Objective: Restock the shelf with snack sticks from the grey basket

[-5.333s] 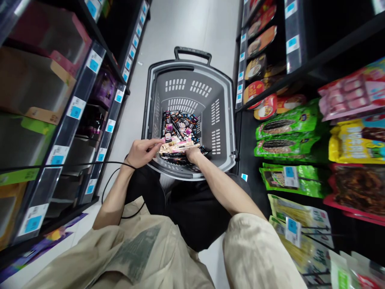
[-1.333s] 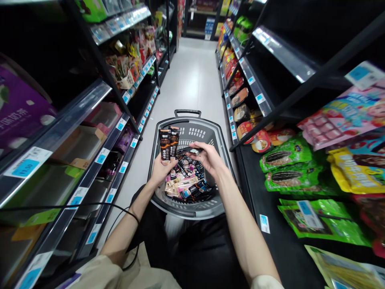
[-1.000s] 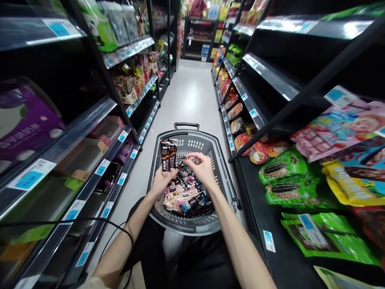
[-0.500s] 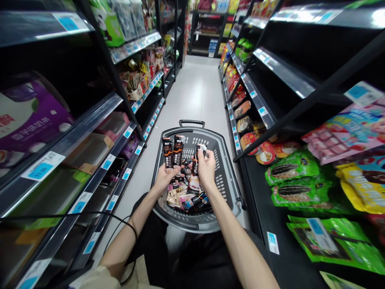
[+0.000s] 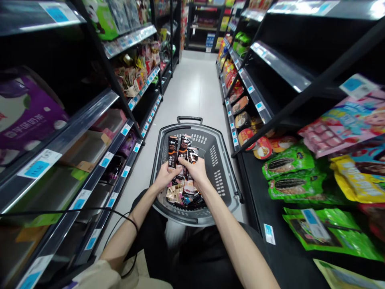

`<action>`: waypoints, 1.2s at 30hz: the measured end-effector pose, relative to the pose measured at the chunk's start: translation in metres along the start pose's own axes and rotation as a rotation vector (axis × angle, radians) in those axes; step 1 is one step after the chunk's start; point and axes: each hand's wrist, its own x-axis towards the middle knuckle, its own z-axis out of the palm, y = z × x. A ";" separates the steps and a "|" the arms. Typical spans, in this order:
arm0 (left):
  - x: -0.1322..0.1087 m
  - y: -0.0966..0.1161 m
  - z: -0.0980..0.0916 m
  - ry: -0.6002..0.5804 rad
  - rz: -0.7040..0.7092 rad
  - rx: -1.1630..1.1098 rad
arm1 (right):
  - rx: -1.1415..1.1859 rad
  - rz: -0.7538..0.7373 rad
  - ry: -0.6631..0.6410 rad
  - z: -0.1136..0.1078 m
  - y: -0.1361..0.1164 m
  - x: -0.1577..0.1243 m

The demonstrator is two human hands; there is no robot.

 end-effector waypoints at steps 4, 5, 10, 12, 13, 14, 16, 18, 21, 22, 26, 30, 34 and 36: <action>-0.002 0.004 0.001 0.147 0.168 0.131 | 0.086 -0.029 0.075 0.006 -0.005 -0.001; -0.006 0.008 0.000 0.150 0.202 0.168 | 0.116 -0.018 0.093 0.007 -0.008 -0.003; -0.041 0.042 -0.020 0.134 0.310 0.414 | 0.141 0.129 0.131 0.006 -0.022 -0.016; -0.055 0.048 -0.039 0.222 0.358 0.465 | 0.121 0.144 0.136 0.003 -0.024 -0.020; -0.061 0.048 -0.052 0.270 0.373 0.465 | 0.110 0.143 0.141 0.001 -0.024 -0.021; -0.067 0.045 -0.067 0.321 0.379 0.457 | 0.100 0.144 0.147 0.000 -0.023 -0.022; -0.076 0.033 -0.100 0.420 0.362 0.463 | 0.083 0.162 0.151 -0.003 -0.022 -0.025; -0.088 0.015 -0.134 0.506 0.310 0.560 | 0.071 0.185 0.138 -0.005 -0.021 -0.028; -0.114 -0.014 -0.174 0.553 0.179 0.791 | 0.073 0.195 0.074 -0.004 -0.023 -0.037; -0.124 -0.023 -0.183 0.550 0.134 0.855 | 0.074 0.191 0.046 -0.003 -0.024 -0.041; -0.161 -0.052 -0.196 0.510 -0.022 0.953 | 0.047 0.173 0.009 0.005 -0.028 -0.051; -0.180 -0.066 -0.189 0.457 -0.076 0.898 | 0.031 0.210 -0.015 0.014 -0.029 -0.054; -0.182 -0.072 -0.182 0.422 -0.051 0.897 | -0.011 0.259 -0.001 0.019 -0.029 -0.054; -0.182 -0.076 -0.179 0.388 -0.036 0.895 | -0.020 0.260 0.017 0.020 -0.029 -0.053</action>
